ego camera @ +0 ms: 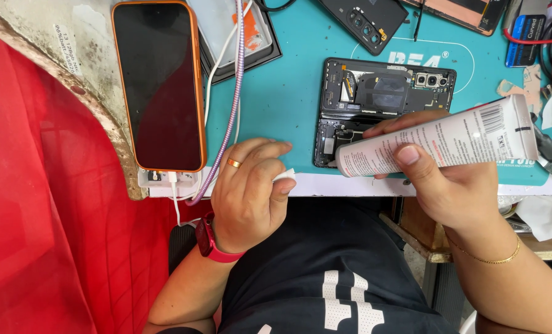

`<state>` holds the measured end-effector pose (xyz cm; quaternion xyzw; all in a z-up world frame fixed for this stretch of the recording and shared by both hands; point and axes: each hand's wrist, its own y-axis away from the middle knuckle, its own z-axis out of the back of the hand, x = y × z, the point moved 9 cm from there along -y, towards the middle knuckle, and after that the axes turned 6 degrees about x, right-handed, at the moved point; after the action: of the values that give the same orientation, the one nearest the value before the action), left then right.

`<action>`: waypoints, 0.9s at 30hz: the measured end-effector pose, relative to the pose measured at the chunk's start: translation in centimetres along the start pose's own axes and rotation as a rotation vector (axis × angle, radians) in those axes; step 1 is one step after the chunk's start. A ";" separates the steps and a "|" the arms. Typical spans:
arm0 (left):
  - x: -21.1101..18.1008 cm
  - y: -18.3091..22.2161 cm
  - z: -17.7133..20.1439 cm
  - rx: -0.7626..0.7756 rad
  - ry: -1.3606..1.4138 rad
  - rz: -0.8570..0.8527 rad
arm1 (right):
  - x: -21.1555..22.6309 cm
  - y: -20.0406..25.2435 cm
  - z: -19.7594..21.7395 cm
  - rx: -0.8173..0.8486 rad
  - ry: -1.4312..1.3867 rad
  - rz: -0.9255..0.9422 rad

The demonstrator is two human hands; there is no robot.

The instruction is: The person uses a metal tool to pry open a smartphone casing and then applies a white adhesive from a tube along the internal frame. They use a cotton swab to clean the applied adhesive and handle various phone components and tools on a cluttered workbench.

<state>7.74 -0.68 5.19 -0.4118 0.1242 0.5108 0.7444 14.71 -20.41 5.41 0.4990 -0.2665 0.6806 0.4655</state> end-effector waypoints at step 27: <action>-0.2 -0.3 0.4 -0.010 0.013 -0.035 | 1.2 -4.5 0.8 -0.089 -0.023 0.112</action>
<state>7.84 -0.57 5.72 -0.4211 0.1191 0.4956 0.7503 19.00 -18.74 6.35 0.4700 -0.3290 0.6874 0.4454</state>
